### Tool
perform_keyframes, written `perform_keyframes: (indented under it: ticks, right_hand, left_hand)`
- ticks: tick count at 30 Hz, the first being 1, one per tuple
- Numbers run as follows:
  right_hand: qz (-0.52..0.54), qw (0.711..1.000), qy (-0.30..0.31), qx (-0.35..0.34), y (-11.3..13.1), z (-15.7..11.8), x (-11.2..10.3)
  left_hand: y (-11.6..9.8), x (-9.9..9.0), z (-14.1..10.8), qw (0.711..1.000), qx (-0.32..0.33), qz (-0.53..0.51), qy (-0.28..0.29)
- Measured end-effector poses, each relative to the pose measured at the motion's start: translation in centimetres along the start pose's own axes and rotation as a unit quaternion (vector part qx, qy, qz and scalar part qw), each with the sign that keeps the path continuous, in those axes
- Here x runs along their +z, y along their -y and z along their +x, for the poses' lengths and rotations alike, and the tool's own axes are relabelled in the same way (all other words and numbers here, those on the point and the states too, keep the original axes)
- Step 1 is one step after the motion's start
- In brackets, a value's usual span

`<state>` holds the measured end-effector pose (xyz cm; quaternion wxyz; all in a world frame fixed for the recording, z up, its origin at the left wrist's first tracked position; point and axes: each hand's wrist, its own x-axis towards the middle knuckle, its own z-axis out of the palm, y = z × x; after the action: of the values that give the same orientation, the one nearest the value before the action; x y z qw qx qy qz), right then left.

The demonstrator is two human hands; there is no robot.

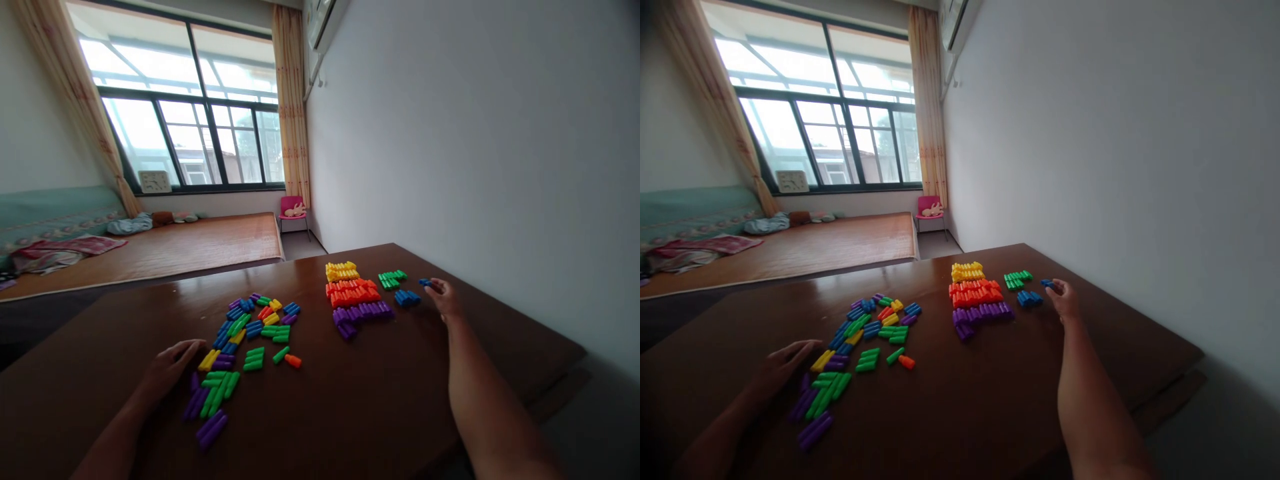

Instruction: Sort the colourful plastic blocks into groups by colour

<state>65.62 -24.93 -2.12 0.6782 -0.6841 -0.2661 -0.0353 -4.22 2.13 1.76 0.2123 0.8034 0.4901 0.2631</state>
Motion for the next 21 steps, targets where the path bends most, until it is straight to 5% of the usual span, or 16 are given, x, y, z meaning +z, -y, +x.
perform_keyframes:
  ticks: [12, 21]
  right_hand:
    - [-0.089, 0.974, 0.195, -0.077, -0.1, 0.0, 1.8]
    - [-0.239, 0.950, 0.158, -0.122, 0.2, 0.1, 1.2]
  left_hand:
    - [0.1, -0.1, 0.0, 1.000, 0.004, 0.017, 0.009]
    - [-1.5, -0.5, -0.5, 1.000, -0.007, 0.002, 0.001]
